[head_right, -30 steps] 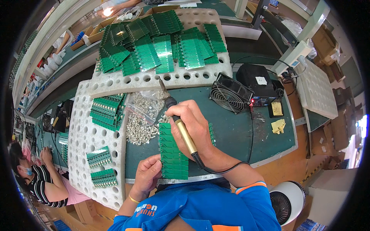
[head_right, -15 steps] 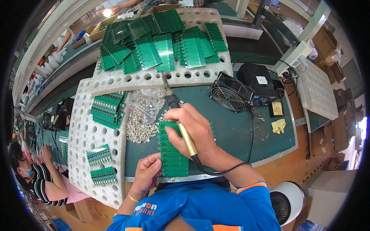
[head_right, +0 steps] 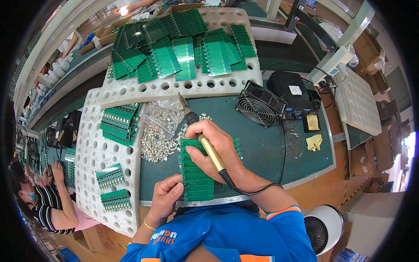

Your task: The person solders components onto circuit board strips using a soldering iron and solder wire, picking up and repositioning the boards on the workbench.

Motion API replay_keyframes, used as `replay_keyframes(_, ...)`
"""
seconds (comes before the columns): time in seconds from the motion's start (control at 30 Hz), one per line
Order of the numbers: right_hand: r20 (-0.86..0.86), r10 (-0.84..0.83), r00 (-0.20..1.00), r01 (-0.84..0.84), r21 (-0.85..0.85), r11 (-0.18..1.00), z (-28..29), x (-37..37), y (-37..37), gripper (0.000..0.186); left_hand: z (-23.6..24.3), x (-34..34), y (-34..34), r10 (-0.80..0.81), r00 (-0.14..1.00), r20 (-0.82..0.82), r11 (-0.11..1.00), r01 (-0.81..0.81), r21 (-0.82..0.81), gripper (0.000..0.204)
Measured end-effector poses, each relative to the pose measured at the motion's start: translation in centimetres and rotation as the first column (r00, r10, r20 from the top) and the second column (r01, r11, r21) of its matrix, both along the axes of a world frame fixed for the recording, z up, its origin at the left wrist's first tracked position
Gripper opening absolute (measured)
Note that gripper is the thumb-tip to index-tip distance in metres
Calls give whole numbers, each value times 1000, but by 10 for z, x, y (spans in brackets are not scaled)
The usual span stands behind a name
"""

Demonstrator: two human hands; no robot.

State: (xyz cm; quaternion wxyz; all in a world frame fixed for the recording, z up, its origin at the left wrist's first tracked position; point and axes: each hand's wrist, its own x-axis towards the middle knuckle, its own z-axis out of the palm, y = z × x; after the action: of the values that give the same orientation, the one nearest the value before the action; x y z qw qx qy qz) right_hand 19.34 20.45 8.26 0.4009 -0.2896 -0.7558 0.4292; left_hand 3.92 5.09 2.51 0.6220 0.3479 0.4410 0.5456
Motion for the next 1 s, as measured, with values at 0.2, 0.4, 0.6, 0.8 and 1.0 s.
replay_keyframes(0.2,13,-6,1000,6,-6,1000,3,0,-1,32,-2,0,0,6,1000,12,1000,-5,-26,28)
replay_keyframes(0.4,8,-9,1000,9,-7,1000,1,-1,-1,32,1,0,2,-5,1000,9,999,5,-51,28)
replay_keyframes(0.6,11,-10,1000,10,-9,1000,0,-1,-1,33,0,0,2,-5,1000,16,999,6,-43,29)
replay_keyframes(0.8,15,-10,1000,10,0,1000,0,-2,-2,31,-1,0,0,-10,1000,30,998,12,-66,30)
replay_keyframes(1.0,-31,-12,999,12,23,1000,-4,0,-1,21,-3,-1,2,30,991,132,995,-17,-96,31)
